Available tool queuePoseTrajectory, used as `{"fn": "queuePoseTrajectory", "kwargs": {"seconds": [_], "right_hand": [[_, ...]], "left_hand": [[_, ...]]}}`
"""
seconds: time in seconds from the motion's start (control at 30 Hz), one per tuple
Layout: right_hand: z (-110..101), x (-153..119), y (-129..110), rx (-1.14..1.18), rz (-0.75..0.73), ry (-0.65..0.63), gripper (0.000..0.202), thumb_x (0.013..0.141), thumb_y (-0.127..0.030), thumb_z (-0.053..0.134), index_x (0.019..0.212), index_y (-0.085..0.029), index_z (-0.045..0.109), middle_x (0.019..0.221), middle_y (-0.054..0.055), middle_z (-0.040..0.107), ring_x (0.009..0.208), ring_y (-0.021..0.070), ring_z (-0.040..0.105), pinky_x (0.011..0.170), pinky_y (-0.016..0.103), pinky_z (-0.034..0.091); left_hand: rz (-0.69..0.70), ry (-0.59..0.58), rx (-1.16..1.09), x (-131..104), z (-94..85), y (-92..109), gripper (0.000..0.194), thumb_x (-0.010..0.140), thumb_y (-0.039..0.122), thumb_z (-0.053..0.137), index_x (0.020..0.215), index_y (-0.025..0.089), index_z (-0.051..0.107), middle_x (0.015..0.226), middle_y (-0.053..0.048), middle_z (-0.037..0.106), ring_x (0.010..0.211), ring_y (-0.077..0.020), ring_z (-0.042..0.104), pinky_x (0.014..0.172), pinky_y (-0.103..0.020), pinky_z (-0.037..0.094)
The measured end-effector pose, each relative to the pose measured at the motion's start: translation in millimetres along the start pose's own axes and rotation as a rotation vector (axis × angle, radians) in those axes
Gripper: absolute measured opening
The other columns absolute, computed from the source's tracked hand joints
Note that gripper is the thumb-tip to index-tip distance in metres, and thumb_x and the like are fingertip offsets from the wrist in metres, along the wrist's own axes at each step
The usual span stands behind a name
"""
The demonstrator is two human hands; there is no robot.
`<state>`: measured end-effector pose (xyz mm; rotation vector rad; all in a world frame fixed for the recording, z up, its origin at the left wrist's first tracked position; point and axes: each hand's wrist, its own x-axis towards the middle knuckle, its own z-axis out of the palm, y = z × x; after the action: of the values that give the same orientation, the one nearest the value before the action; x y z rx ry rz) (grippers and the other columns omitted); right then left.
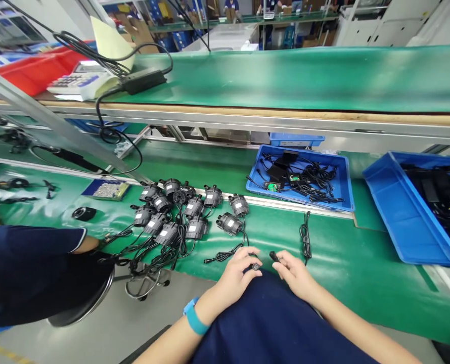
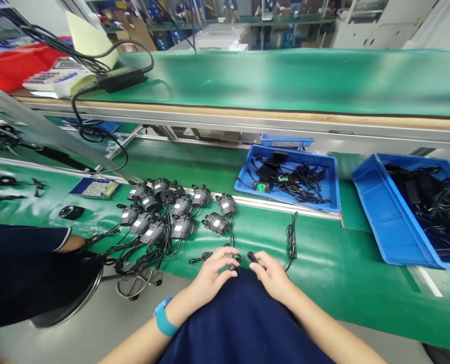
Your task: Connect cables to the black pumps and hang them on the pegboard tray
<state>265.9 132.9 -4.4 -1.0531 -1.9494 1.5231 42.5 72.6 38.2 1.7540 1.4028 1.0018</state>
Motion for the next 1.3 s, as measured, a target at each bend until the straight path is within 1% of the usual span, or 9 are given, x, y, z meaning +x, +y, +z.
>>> {"fn": "queuePoseTrajectory", "kwargs": {"seconds": [0.07, 0.13, 0.2, 0.4, 0.6, 0.83, 1.07, 1.2, 1.3], "right_hand": [[-3, -7, -18, 0.001, -0.050, 0.003, 0.031, 0.100, -0.047, 0.051, 0.098, -0.019, 0.064, 0.069, -0.002, 0.058, 0.064, 0.0142, 0.051, 0.063, 0.027, 0.038], [-4, -9, -27, -0.003, -0.098, 0.017, 0.028, 0.100, -0.044, 0.053, 0.097, -0.020, 0.069, 0.079, 0.000, 0.064, 0.071, 0.0153, 0.054, 0.069, 0.028, 0.040], [-4, -8, -29, 0.001, -0.119, 0.022, 0.027, 0.099, -0.042, 0.054, 0.096, -0.020, 0.070, 0.083, 0.001, 0.066, 0.074, 0.0159, 0.055, 0.071, 0.029, 0.040], [1, -11, -23, 0.076, -0.016, 0.000, 0.028, 0.097, -0.047, 0.055, 0.097, -0.019, 0.056, 0.064, -0.005, 0.051, 0.059, 0.0131, 0.047, 0.060, 0.026, 0.036], [-3, -12, -33, -0.100, -0.125, -0.020, 0.040, 0.102, -0.051, 0.045, 0.079, -0.020, 0.057, 0.069, -0.001, 0.053, 0.066, 0.0147, 0.048, 0.064, 0.029, 0.037], [-4, -12, -31, -0.195, -0.124, -0.095, 0.045, 0.105, -0.046, 0.038, 0.074, -0.020, 0.056, 0.069, 0.001, 0.057, 0.067, 0.0159, 0.053, 0.066, 0.030, 0.039], [0, -13, -20, -0.252, -0.085, -0.152, 0.044, 0.104, -0.043, 0.036, 0.078, -0.020, 0.061, 0.074, 0.003, 0.065, 0.070, 0.0184, 0.059, 0.069, 0.031, 0.042], [0, -12, -20, -0.259, -0.066, -0.168, 0.043, 0.104, -0.042, 0.037, 0.076, -0.020, 0.062, 0.072, 0.003, 0.066, 0.069, 0.0181, 0.059, 0.068, 0.031, 0.043], [-2, -12, -20, -0.246, -0.049, -0.155, 0.037, 0.102, -0.041, 0.045, 0.077, -0.020, 0.062, 0.073, 0.002, 0.065, 0.069, 0.0179, 0.059, 0.066, 0.030, 0.042]], "left_hand": [[0.002, -0.060, -0.016, 7, 3.6, 0, 0.009, 0.090, 0.022, 0.065, 0.097, 0.022, 0.071, 0.111, -0.007, 0.073, 0.107, -0.0214, 0.065, 0.096, -0.037, 0.051], [0.002, -0.110, 0.001, 11, 6.5, 1, 0.008, 0.091, 0.022, 0.065, 0.097, 0.022, 0.070, 0.097, -0.004, 0.075, 0.092, -0.0186, 0.067, 0.086, -0.033, 0.052], [0.031, -0.105, 0.057, 11, 7.9, 3, 0.006, 0.091, 0.026, 0.067, 0.095, 0.022, 0.071, 0.089, -0.002, 0.075, 0.083, -0.0172, 0.066, 0.081, -0.032, 0.051], [0.043, -0.032, 0.149, 8, 1.2, 2, 0.014, 0.094, 0.033, 0.064, 0.098, 0.023, 0.073, 0.092, -0.002, 0.075, 0.085, -0.0174, 0.066, 0.082, -0.033, 0.049], [0.035, -0.029, 0.237, 2, -1.8, -2, 0.025, 0.097, 0.040, 0.057, 0.105, 0.023, 0.074, 0.095, -0.006, 0.074, 0.090, -0.0191, 0.066, 0.086, -0.036, 0.051], [0.062, -0.198, 0.409, -1, -5.2, 3, 0.034, 0.102, 0.039, 0.048, 0.120, 0.021, 0.069, 0.096, -0.007, 0.072, 0.092, -0.0205, 0.064, 0.088, -0.037, 0.046], [-0.008, -0.379, 0.572, 1, -5.5, 13, 0.031, 0.101, 0.037, 0.048, 0.116, 0.022, 0.071, 0.092, -0.006, 0.069, 0.090, -0.0220, 0.061, 0.084, -0.036, 0.041], [-0.017, -0.394, 0.524, 1, -4.6, 14, 0.030, 0.101, 0.036, 0.049, 0.114, 0.022, 0.071, 0.094, -0.006, 0.071, 0.092, -0.0224, 0.062, 0.085, -0.036, 0.040], [-0.034, -0.413, 0.426, 3, -7.6, 16, 0.027, 0.101, 0.034, 0.050, 0.111, 0.022, 0.071, 0.096, -0.005, 0.073, 0.092, -0.0215, 0.064, 0.085, -0.036, 0.040]]}}
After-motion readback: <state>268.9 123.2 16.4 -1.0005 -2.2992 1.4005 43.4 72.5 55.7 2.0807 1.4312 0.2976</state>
